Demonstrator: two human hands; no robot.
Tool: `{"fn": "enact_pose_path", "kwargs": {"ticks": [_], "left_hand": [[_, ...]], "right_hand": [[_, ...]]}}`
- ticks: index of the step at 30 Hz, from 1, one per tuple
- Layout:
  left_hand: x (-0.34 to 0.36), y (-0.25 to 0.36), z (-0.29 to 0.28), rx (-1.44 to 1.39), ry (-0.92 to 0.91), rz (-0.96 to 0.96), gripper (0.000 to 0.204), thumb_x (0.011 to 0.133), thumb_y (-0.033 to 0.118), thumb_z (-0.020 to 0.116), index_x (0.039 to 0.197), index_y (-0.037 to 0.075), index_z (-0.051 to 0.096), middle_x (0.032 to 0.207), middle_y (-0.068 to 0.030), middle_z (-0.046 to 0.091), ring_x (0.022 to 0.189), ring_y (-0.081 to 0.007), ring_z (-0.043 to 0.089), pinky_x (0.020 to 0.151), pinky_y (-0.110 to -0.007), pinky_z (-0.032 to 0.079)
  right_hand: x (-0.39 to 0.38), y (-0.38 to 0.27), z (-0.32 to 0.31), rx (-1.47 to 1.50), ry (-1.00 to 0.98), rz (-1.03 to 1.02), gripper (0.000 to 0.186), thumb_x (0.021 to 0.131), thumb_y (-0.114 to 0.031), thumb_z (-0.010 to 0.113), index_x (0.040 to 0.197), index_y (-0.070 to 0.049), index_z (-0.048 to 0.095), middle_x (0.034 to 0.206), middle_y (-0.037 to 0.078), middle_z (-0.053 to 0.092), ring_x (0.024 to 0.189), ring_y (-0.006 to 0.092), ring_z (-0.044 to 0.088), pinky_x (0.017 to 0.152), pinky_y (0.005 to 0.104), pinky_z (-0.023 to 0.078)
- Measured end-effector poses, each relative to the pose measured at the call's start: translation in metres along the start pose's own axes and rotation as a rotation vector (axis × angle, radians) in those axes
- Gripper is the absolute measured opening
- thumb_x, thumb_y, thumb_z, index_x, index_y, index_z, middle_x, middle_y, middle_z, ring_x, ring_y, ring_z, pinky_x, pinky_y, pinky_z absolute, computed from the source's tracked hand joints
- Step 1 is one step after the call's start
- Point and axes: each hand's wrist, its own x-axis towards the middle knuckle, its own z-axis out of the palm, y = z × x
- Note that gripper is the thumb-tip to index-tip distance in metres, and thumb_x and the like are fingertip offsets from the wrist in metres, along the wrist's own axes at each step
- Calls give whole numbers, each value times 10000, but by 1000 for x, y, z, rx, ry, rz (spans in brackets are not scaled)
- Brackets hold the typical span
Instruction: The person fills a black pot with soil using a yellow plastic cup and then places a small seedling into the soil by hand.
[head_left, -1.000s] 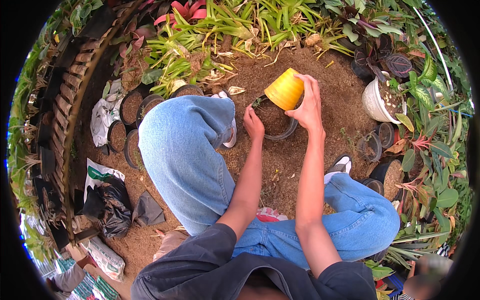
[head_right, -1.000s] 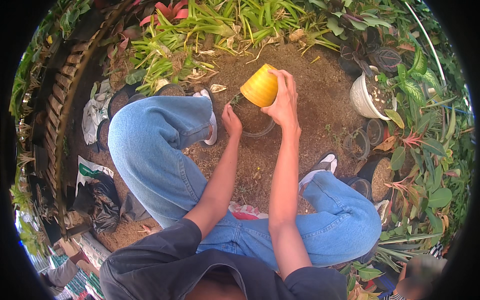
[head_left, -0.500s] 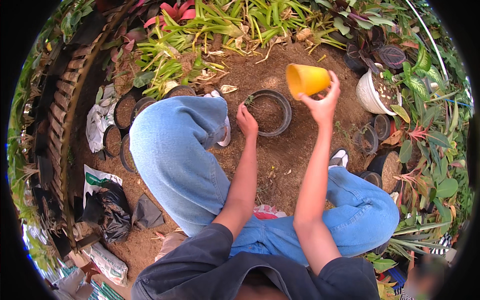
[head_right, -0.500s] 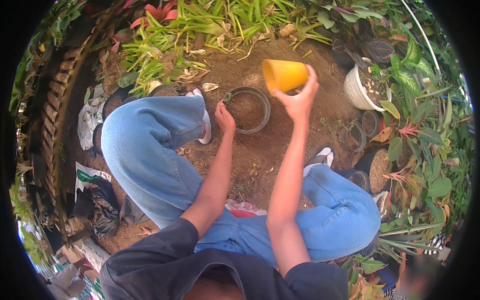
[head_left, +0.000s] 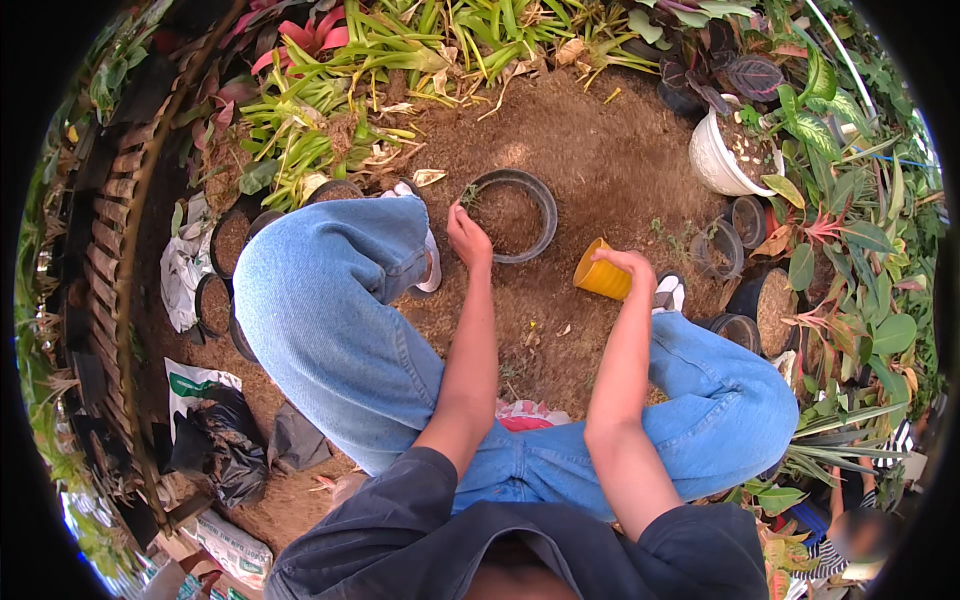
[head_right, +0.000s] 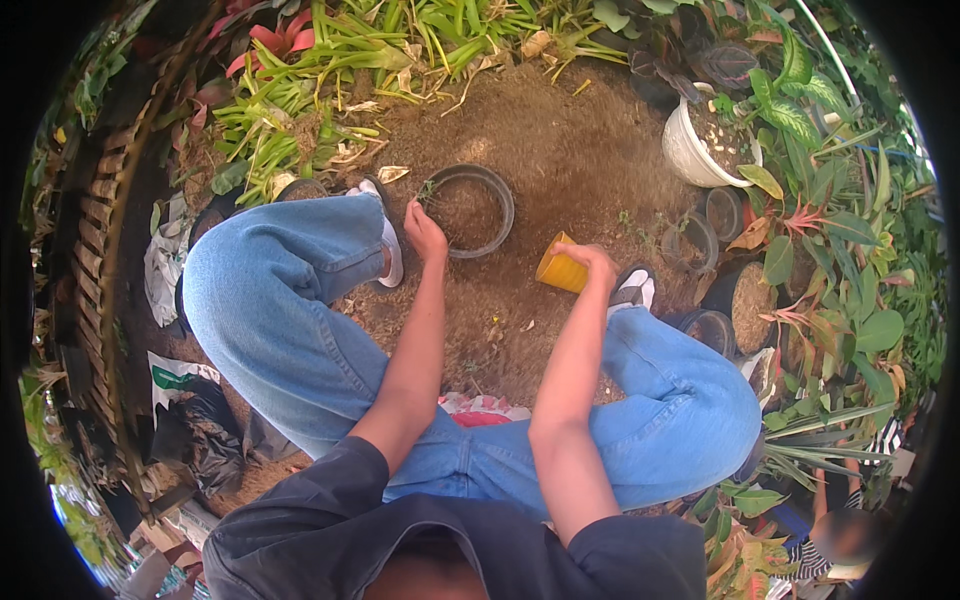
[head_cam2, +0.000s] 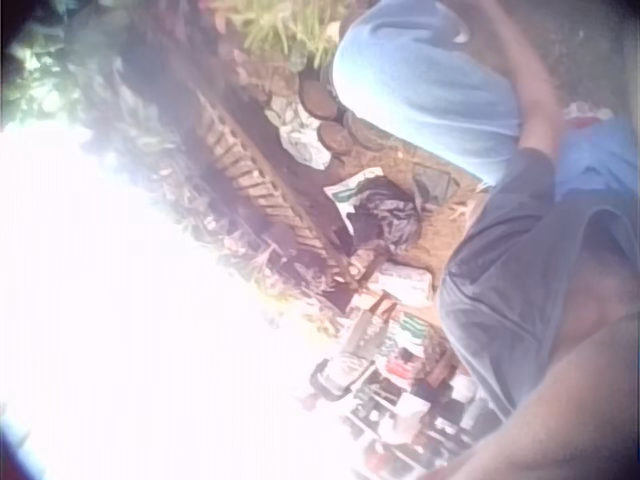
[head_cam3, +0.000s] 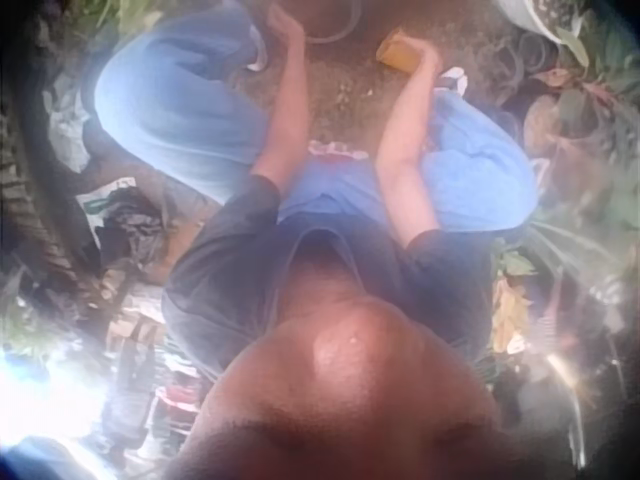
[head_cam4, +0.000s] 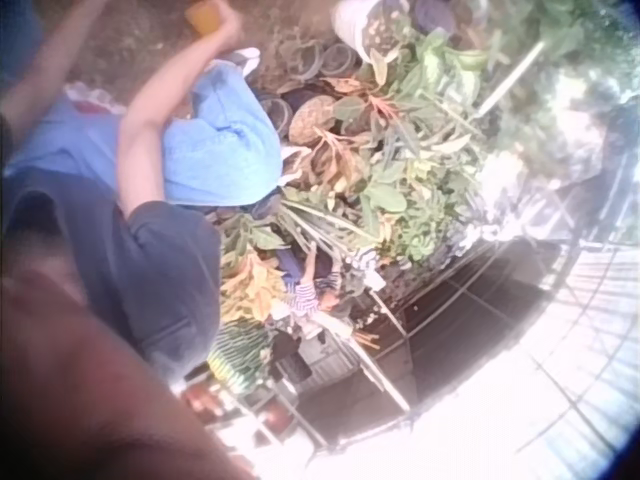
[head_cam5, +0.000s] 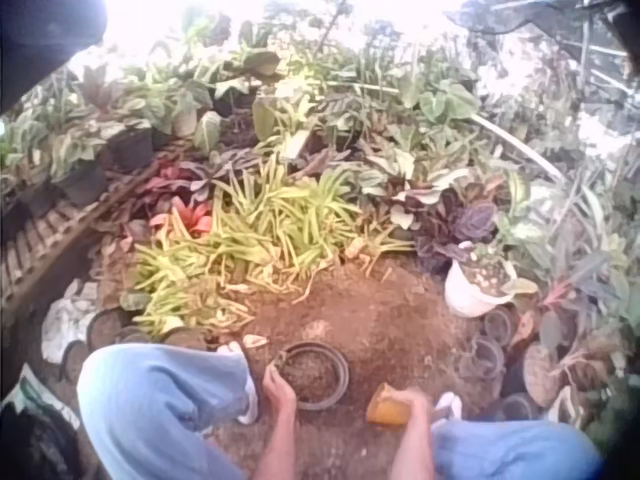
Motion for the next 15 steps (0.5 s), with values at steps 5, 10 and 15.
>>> {"fn": "enact_pose_path", "kwargs": {"ticks": [5, 10, 15], "left_hand": [[7, -8, -16, 33, 41, -31, 418, 1043, 275, 401, 1248, 8, 650, 1165, -224, 695, 1113, -403, 639, 944, -454, 468], [3, -8, -6, 16, 27, -18, 424, 1046, 280, 402, 1260, 10, 648, 1200, -222, 689, 1132, -391, 639, 962, -450, 467], [1, 0, -3, 21, 15, -49, 424, 1045, 283, 405, 1261, 12, 652, 1202, -226, 689, 1151, -393, 635, 978, -448, 466]], "right_hand": [[-41, -21, 30, 151, -203, 3, 972, 687, -726, 667, 1438, -127, 519, 1401, 172, 567, 1100, 359, 642, 763, 506, 562], [-22, -27, 39, 266, -46, -14, 1015, 727, -767, 644, 1459, -82, 490, 1409, 177, 567, 1209, 386, 594, 825, 563, 550], [-37, -32, 45, 420, 12, -17, 1106, 729, -732, 662, 1550, -68, 333, 1448, 193, 518, 1144, 396, 625, 816, 505, 564]]}}
